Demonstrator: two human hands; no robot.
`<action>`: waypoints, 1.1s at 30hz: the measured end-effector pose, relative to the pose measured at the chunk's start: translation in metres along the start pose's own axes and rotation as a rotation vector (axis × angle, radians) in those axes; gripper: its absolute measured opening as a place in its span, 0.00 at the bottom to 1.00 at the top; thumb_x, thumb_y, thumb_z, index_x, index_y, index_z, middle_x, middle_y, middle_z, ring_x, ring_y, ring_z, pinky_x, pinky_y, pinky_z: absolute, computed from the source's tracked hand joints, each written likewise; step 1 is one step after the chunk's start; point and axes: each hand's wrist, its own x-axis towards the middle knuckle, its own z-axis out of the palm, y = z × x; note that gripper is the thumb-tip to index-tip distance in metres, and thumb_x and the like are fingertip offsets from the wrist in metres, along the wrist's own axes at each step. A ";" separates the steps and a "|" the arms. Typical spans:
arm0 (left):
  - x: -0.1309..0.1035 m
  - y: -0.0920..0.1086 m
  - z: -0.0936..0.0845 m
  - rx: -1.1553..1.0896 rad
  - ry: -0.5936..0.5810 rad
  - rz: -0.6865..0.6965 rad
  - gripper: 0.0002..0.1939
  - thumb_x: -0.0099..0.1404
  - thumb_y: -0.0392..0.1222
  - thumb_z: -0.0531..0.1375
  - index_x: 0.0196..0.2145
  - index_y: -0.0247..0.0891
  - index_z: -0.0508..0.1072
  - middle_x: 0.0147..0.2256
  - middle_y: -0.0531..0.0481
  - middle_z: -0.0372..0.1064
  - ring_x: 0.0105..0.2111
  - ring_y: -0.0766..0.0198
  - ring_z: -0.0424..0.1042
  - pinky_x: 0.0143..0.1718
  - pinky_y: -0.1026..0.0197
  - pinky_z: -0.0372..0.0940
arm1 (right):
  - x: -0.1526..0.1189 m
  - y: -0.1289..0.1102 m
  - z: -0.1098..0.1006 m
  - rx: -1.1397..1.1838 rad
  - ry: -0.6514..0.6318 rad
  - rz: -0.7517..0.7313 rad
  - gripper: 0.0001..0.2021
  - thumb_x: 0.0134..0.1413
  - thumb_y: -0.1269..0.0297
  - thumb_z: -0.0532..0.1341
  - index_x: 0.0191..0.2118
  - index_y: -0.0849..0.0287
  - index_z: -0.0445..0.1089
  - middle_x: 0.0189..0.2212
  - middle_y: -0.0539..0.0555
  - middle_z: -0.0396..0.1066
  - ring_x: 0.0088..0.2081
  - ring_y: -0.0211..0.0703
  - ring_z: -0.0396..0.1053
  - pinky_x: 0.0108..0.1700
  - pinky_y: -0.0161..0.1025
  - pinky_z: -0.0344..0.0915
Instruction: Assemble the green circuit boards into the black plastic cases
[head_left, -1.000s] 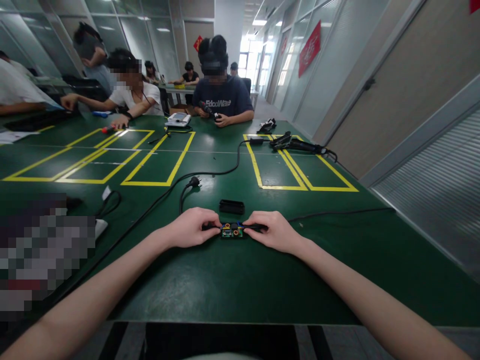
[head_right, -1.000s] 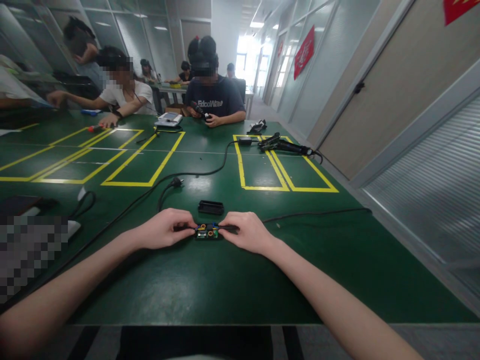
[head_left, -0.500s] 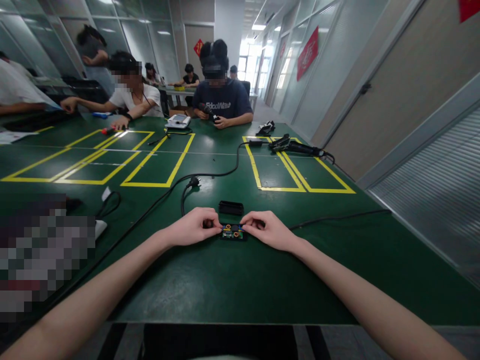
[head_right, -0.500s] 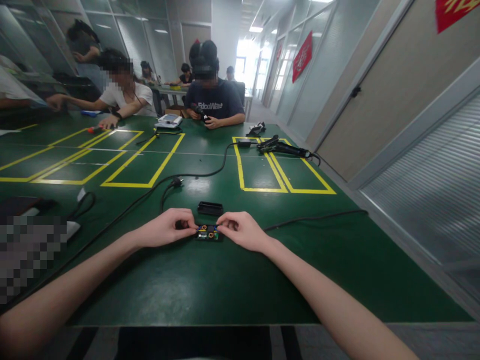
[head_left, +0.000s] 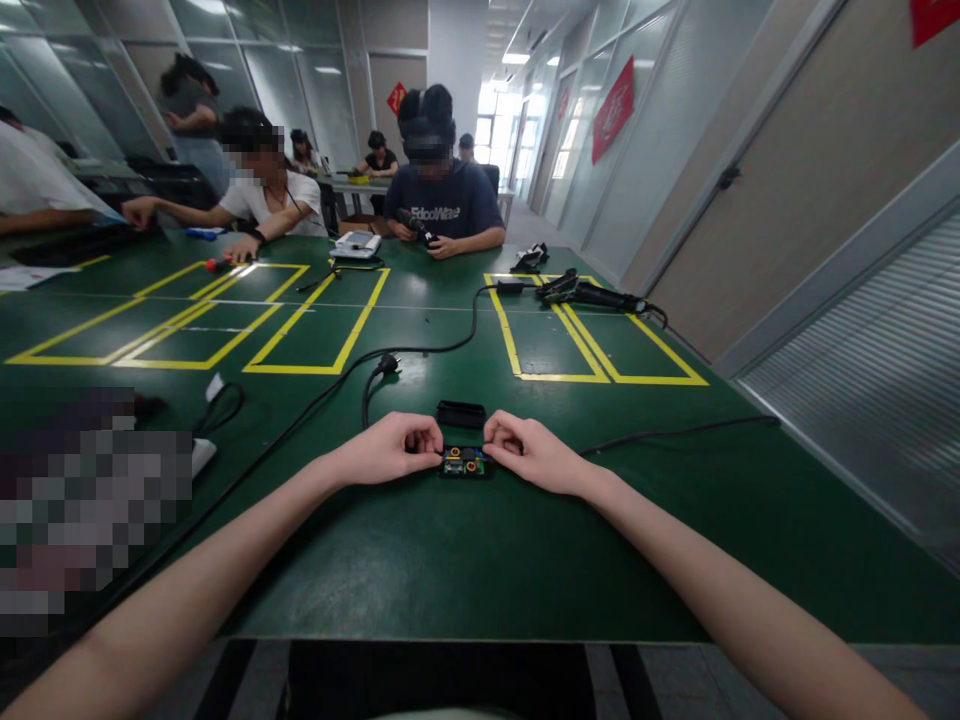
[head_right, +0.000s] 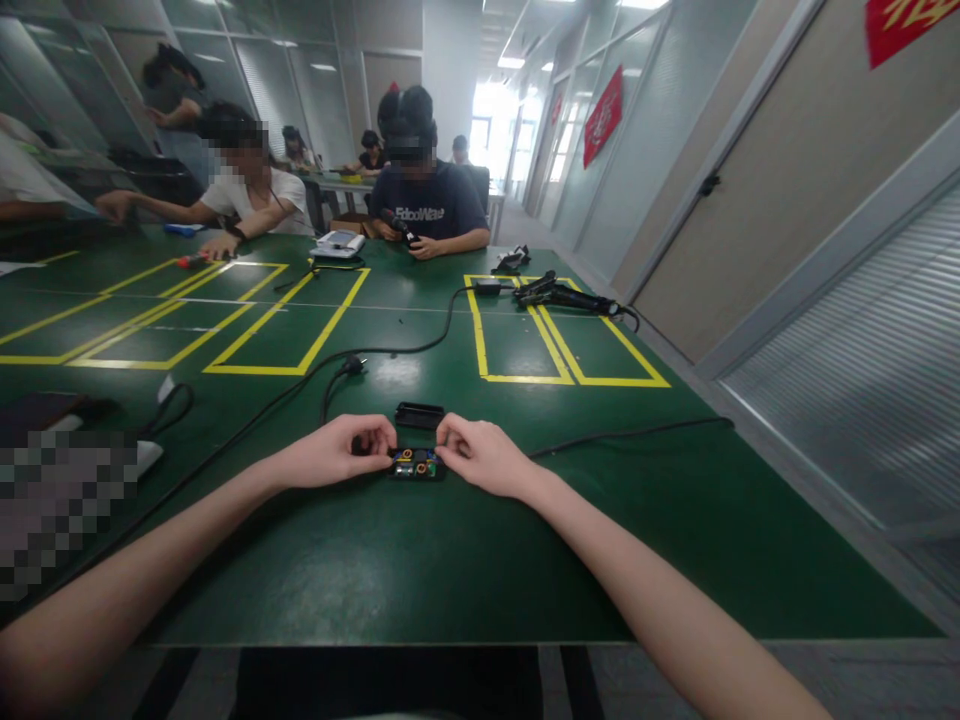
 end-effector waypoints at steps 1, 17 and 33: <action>0.000 0.000 -0.001 0.001 -0.002 -0.011 0.10 0.65 0.47 0.64 0.35 0.36 0.75 0.29 0.53 0.71 0.29 0.65 0.68 0.33 0.64 0.63 | 0.000 0.000 0.000 0.032 -0.016 0.007 0.05 0.64 0.62 0.59 0.38 0.54 0.62 0.22 0.42 0.65 0.24 0.37 0.59 0.32 0.35 0.55; 0.000 -0.015 0.000 0.474 0.221 0.270 0.14 0.69 0.48 0.61 0.48 0.39 0.75 0.49 0.41 0.73 0.48 0.53 0.74 0.50 0.52 0.70 | 0.001 -0.001 -0.005 -0.194 0.072 0.006 0.11 0.59 0.63 0.64 0.46 0.55 0.68 0.40 0.53 0.70 0.40 0.44 0.70 0.41 0.41 0.66; -0.001 -0.014 0.006 0.206 0.181 0.217 0.09 0.65 0.42 0.68 0.43 0.40 0.76 0.55 0.42 0.69 0.54 0.53 0.73 0.59 0.50 0.67 | 0.003 0.005 0.010 0.088 0.200 -0.042 0.23 0.58 0.67 0.65 0.60 0.54 0.71 0.48 0.57 0.71 0.41 0.43 0.71 0.44 0.44 0.72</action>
